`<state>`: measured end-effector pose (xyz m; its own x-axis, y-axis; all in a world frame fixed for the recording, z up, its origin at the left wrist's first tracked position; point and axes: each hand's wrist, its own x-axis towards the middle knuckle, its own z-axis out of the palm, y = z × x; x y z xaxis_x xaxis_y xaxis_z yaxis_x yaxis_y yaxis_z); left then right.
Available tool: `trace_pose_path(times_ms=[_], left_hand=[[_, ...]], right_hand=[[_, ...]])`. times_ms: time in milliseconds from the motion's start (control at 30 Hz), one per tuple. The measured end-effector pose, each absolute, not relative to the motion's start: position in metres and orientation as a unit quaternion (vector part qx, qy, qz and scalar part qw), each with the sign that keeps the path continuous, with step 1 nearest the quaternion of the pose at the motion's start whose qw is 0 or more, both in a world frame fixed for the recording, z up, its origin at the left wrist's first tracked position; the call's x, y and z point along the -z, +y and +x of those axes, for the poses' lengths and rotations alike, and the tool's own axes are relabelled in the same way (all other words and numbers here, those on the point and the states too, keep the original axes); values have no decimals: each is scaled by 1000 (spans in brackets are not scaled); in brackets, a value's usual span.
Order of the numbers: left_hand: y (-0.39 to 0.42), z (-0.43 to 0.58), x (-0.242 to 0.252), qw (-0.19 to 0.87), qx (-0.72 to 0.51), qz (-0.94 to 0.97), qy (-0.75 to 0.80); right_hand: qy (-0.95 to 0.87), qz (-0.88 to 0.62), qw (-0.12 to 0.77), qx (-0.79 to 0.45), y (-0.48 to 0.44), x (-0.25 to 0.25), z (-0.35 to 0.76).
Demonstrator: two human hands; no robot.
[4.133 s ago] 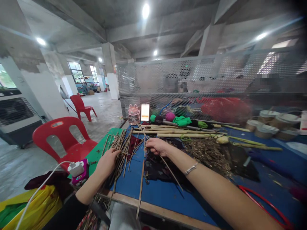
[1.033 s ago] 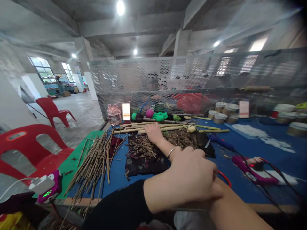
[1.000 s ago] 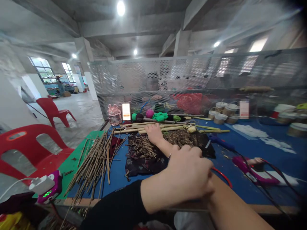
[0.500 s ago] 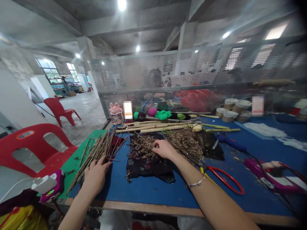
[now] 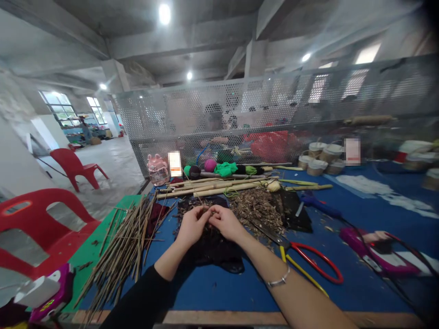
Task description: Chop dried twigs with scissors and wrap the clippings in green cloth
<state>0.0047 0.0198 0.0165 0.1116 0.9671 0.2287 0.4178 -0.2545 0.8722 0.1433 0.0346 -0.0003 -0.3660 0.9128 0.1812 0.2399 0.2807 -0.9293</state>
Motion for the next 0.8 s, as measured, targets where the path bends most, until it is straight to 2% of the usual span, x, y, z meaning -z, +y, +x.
trace_pose_path(times_ms=[200, 367, 600, 800], left_hand=[[13, -1, -14, 232, -386, 709, 543], [16, -4, -11, 172, -341, 738, 557], [5, -9, -22, 66, -242, 770, 587], [-50, -47, -42, -24, -118, 735, 667]], right_hand=[[-647, -447, 375, -492, 32, -2, 141], [-499, -442, 447, -597, 36, -4, 143], [-473, -434, 500, -582, 43, 0, 147], [-482, -430, 509, -570, 41, 1, 145]])
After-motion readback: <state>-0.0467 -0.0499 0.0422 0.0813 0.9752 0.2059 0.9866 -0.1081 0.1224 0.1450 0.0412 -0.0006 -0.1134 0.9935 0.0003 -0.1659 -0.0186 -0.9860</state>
